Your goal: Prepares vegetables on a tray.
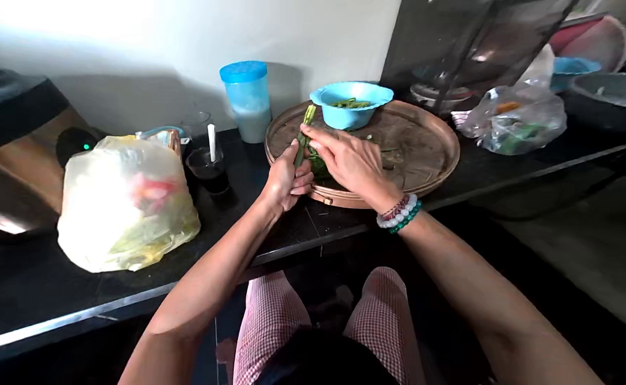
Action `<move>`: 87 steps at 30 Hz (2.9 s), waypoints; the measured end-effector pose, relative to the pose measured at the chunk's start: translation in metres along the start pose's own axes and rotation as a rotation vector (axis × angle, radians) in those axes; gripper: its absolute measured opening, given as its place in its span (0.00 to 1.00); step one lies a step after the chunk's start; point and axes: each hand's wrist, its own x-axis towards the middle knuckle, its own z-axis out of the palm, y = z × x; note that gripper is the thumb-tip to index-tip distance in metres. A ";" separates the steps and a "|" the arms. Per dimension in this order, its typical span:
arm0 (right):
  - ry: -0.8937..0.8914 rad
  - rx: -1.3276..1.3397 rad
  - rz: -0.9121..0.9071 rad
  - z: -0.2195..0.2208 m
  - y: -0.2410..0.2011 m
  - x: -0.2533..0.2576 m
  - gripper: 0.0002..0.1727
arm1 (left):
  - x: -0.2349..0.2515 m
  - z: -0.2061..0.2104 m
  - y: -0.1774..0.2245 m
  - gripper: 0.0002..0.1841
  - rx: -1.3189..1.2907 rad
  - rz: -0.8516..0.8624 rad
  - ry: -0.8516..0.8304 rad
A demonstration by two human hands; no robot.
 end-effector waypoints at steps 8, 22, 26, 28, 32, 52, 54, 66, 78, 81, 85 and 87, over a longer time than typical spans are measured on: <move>-0.053 -0.041 0.226 -0.003 0.052 0.054 0.23 | -0.003 0.001 -0.002 0.25 0.077 -0.004 0.010; -0.066 0.092 0.061 -0.015 -0.003 -0.001 0.23 | -0.008 -0.007 -0.001 0.25 -0.201 -0.108 -0.101; -0.088 0.007 0.146 0.003 0.021 0.035 0.22 | -0.005 -0.008 -0.004 0.23 -0.261 -0.161 -0.117; -0.105 -0.007 0.235 0.010 0.048 0.055 0.23 | -0.004 -0.005 -0.004 0.23 -0.269 -0.165 -0.104; -0.065 0.099 0.203 -0.007 0.047 0.042 0.22 | -0.003 -0.003 0.001 0.25 -0.256 -0.110 -0.071; -0.083 -0.028 0.073 0.013 0.005 0.024 0.21 | 0.002 -0.012 0.001 0.26 -0.368 -0.182 -0.027; -0.131 -0.050 0.210 0.010 0.032 0.043 0.22 | -0.005 -0.011 -0.004 0.25 -0.342 -0.203 -0.102; -0.153 0.186 0.154 -0.015 0.028 0.006 0.24 | 0.008 -0.001 -0.007 0.25 -0.092 -0.077 0.078; -0.054 -0.007 0.130 -0.009 0.033 0.014 0.21 | -0.001 0.007 -0.014 0.25 -0.062 -0.124 -0.016; -0.071 -0.070 0.256 -0.006 0.055 0.032 0.22 | -0.003 0.010 -0.012 0.27 -0.001 -0.107 -0.012; -0.028 0.075 0.116 -0.020 0.022 0.000 0.22 | 0.000 0.007 -0.012 0.28 -0.002 -0.064 0.049; -0.076 0.033 0.077 -0.011 0.015 -0.004 0.22 | 0.001 0.007 -0.012 0.28 0.007 -0.053 0.037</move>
